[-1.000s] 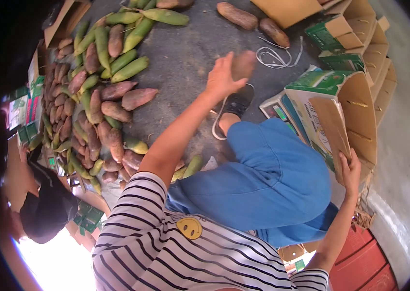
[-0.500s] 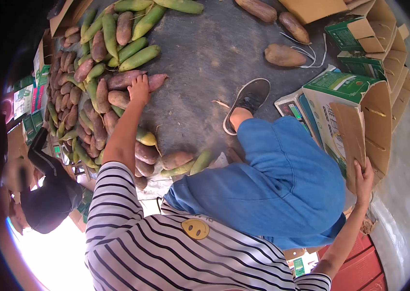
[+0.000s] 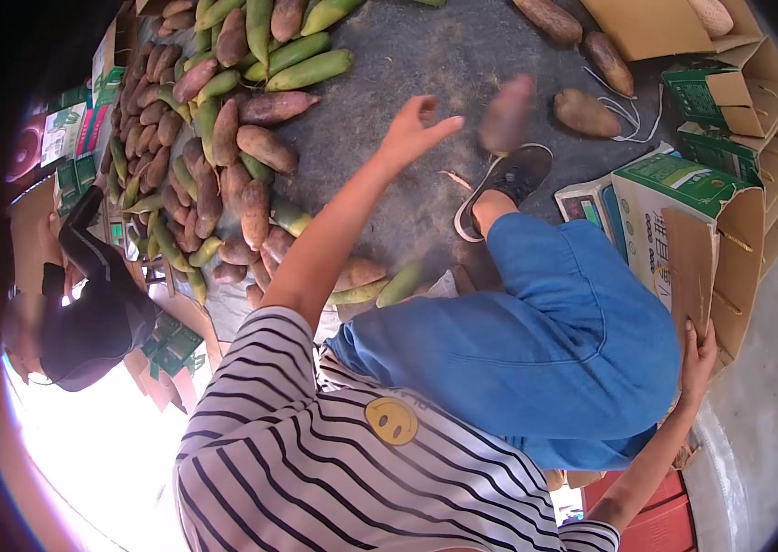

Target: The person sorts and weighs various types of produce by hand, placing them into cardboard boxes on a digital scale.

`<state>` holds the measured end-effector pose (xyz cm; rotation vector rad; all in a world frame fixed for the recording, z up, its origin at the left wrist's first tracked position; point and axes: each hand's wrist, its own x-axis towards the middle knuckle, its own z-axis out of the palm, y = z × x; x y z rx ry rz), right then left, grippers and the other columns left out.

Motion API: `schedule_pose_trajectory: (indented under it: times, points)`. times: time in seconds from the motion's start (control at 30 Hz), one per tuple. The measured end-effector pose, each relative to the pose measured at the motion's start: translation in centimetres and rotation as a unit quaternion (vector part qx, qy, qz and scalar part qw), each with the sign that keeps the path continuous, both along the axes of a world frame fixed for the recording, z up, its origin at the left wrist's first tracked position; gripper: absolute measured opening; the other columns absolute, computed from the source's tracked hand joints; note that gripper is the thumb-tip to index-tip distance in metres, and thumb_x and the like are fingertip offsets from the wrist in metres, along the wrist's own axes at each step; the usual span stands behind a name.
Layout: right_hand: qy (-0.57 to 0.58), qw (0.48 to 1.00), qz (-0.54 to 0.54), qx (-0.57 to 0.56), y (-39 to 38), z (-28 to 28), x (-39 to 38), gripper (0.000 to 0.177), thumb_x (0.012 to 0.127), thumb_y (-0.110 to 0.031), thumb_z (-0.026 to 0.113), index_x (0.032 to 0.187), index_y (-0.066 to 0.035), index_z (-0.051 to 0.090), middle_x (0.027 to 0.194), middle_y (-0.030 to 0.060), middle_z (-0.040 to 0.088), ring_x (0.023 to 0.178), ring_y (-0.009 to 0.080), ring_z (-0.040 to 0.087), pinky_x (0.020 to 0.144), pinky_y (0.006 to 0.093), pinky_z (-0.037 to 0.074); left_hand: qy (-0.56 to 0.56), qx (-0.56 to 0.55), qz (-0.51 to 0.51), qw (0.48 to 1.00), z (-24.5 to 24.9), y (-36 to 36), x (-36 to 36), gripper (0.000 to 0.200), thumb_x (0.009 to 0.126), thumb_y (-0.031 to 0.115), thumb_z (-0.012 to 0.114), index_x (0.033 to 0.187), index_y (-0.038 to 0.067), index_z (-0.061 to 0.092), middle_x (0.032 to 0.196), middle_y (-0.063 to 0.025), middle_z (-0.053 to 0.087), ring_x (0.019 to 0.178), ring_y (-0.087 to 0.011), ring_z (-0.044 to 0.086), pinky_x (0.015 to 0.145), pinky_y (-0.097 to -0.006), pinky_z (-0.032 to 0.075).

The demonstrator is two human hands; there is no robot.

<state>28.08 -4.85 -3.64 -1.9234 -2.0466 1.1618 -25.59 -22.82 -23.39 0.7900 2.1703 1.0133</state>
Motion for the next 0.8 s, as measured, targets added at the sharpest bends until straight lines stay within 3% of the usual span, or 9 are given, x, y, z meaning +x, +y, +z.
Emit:
schedule_pose_trajectory:
  times: [0.07,0.13,0.23,0.27,0.3,0.5,0.57,0.7,0.8]
  points:
    - [0.004,1.000,0.012,0.003,0.0,0.0,-0.2,0.034,0.093,-0.019,0.057,0.116,0.005,0.054,0.104,0.0105,0.063,0.095,0.0155,0.056,0.086,0.0271,0.043,0.169,-0.007,0.027,0.985,1.5,-2.6,-1.1,0.065,0.072,0.042,0.073,0.114,-0.003,0.055,0.112,-0.0202,0.057,0.107,-0.0338,0.054,0.092,-0.0412,0.043]
    - [-0.007,1.000,0.024,0.004,-0.2,0.1,-0.2,0.034,0.093,-0.019,0.057,0.117,0.005,0.054,0.104,0.0104,0.062,0.096,0.0158,0.056,0.087,0.0272,0.042,0.390,-0.085,0.042,0.916,2.1,-10.5,-6.2,0.062,0.070,0.034,0.074,0.115,-0.003,0.053,0.111,-0.0190,0.056,0.101,-0.0343,0.053,0.089,-0.0420,0.043]
    - [-0.027,0.999,0.030,0.012,-0.2,0.1,-0.1,0.034,0.093,-0.019,0.057,0.117,0.005,0.053,0.105,0.0104,0.062,0.097,0.0158,0.055,0.087,0.0272,0.042,0.480,-0.270,0.089,0.830,0.4,-24.2,-11.5,0.074,0.067,0.043,0.076,0.119,-0.001,0.046,0.115,-0.0188,0.054,0.109,-0.0347,0.051,0.094,-0.0423,0.041]
    - [-0.019,0.999,0.021,0.017,-0.3,-0.1,0.1,0.034,0.093,-0.019,0.057,0.117,0.005,0.053,0.105,0.0103,0.062,0.097,0.0156,0.055,0.087,0.0272,0.043,0.281,-0.481,0.152,0.817,2.4,-25.1,-11.0,0.079,0.067,0.047,0.075,0.121,0.000,0.043,0.120,-0.0199,0.053,0.114,-0.0353,0.051,0.095,-0.0432,0.042]
    - [-0.012,1.000,0.014,0.021,-0.3,-0.3,0.2,0.034,0.093,-0.019,0.057,0.117,0.005,0.053,0.105,0.0103,0.062,0.098,0.0154,0.055,0.087,0.0271,0.043,0.156,-0.526,0.149,0.823,0.3,-29.0,-12.5,0.082,0.065,0.049,0.074,0.122,0.000,0.043,0.122,-0.0215,0.052,0.114,-0.0356,0.052,0.093,-0.0439,0.044]
    - [0.026,1.000,0.005,-0.001,-0.3,0.4,-0.7,0.033,0.094,-0.016,0.056,0.118,0.006,0.053,0.107,0.0086,0.061,0.098,0.0132,0.055,0.087,0.0253,0.042,0.128,-0.453,0.220,0.854,-1.8,-25.7,-10.4,0.091,0.058,0.055,0.074,0.122,-0.003,0.045,0.115,-0.0237,0.057,0.106,-0.0355,0.058,0.091,-0.0432,0.047]
    - [0.036,0.999,0.003,-0.013,-0.1,-0.1,-0.2,0.033,0.094,-0.016,0.056,0.119,0.005,0.053,0.106,0.0084,0.062,0.098,0.0131,0.055,0.087,0.0250,0.042,0.001,-0.330,0.265,0.906,-9.5,-27.1,-9.8,0.105,0.056,0.064,0.074,0.117,-0.016,0.045,0.114,-0.0306,0.057,0.104,-0.0323,0.061,0.090,-0.0388,0.047]
    - [0.074,0.994,-0.071,-0.047,-0.4,0.5,-0.8,0.033,0.094,-0.015,0.056,0.120,0.004,0.053,0.105,0.0080,0.062,0.098,0.0135,0.056,0.088,0.0250,0.042,-0.175,-0.036,0.173,0.969,-3.4,-14.0,-0.2,0.078,0.070,0.049,0.075,0.119,-0.008,0.051,0.114,-0.0243,0.058,0.105,-0.0297,0.058,0.088,-0.0350,0.047]
    - [0.088,0.990,-0.089,-0.059,-0.3,0.0,0.0,0.033,0.094,-0.015,0.056,0.121,0.004,0.053,0.107,0.0081,0.062,0.097,0.0131,0.056,0.087,0.0251,0.043,-0.073,-0.017,0.186,0.980,-0.6,-13.3,-0.3,0.070,0.075,0.043,0.072,0.121,-0.005,0.051,0.116,-0.0221,0.056,0.106,-0.0302,0.056,0.091,-0.0362,0.045]
